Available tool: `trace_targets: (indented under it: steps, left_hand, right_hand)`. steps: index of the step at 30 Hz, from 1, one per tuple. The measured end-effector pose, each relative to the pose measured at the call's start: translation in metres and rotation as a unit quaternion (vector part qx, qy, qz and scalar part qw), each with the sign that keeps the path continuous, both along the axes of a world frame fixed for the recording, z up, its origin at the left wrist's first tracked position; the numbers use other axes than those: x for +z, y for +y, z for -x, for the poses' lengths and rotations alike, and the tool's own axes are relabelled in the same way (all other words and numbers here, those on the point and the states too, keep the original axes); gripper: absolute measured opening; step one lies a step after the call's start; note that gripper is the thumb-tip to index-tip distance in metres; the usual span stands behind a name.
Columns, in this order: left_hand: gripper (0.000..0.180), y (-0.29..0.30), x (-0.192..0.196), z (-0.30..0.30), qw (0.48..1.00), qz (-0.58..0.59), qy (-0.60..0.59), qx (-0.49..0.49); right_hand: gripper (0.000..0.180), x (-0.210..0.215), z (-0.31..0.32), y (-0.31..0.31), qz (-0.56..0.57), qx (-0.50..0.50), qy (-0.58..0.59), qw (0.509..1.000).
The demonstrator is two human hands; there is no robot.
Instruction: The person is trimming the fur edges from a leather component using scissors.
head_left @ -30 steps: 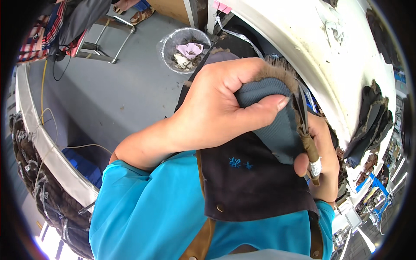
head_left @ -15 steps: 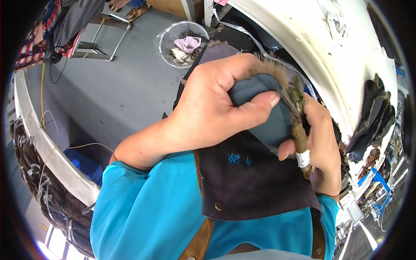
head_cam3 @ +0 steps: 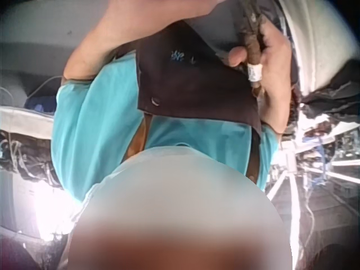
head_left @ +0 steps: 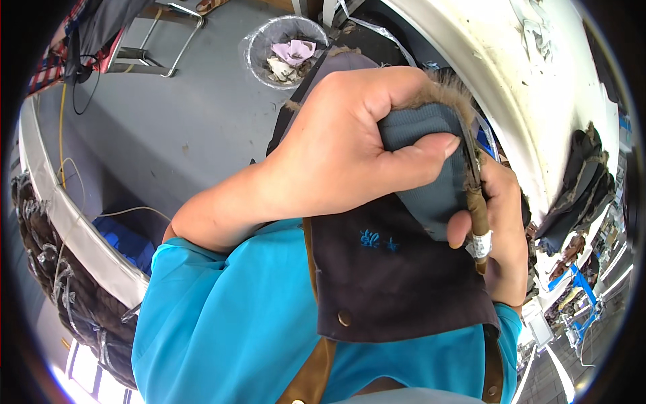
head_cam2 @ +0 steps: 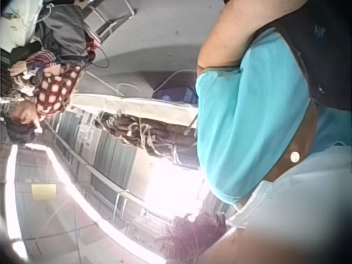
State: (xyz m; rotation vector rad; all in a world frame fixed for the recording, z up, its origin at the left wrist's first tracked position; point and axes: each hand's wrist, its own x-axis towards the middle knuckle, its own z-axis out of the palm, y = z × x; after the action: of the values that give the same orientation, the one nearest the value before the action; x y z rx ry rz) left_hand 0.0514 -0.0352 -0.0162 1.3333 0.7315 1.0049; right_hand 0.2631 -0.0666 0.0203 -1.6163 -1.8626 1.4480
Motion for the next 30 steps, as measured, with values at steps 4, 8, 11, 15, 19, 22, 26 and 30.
trace_targets:
  steps: [4, 8, 11, 15, 19, 22, 26, 30]
  left_hand:
    - [0.018, 0.001, 0.0, 0.0, 1.0, 0.006, 0.009, -0.007]
    - [0.017, 0.005, -0.001, 0.0, 1.0, -0.001, 0.014, -0.026]
    - [0.016, 0.008, -0.001, 0.001, 0.998, 0.013, 0.041, -0.048]
    - [0.016, 0.013, -0.005, 0.0, 0.998, -0.028, 0.025, -0.05]
    - [0.018, 0.014, -0.005, -0.002, 0.999, 0.004, -0.009, -0.05]
    - [0.018, 0.012, -0.004, -0.003, 0.998, 0.02, -0.01, -0.061]
    - [0.018, 0.014, -0.002, 0.0, 0.997, 0.015, 0.008, -0.075]
    - [0.018, 0.015, -0.003, 0.0, 0.996, 0.008, 0.024, -0.086]
  right_hand:
    - [0.051, -0.002, -0.005, -0.001, -0.019, 0.018, 0.001, 1.0]
    - [0.05, 0.001, -0.01, 0.0, -0.026, 0.038, -0.02, 0.999]
    - [0.052, 0.004, -0.011, 0.0, -0.043, 0.047, -0.039, 0.997]
    - [0.062, 0.005, -0.015, 0.001, -0.046, 0.06, -0.042, 0.996]
    - [0.067, 0.01, -0.013, 0.005, 0.011, 0.035, -0.044, 0.998]
    - [0.07, 0.012, -0.01, 0.01, -0.022, 0.056, -0.041, 0.997]
    - [0.065, 0.01, -0.01, 0.011, -0.025, 0.064, -0.025, 0.997]
    - [0.058, 0.011, -0.013, 0.011, -0.021, 0.072, -0.02, 0.997]
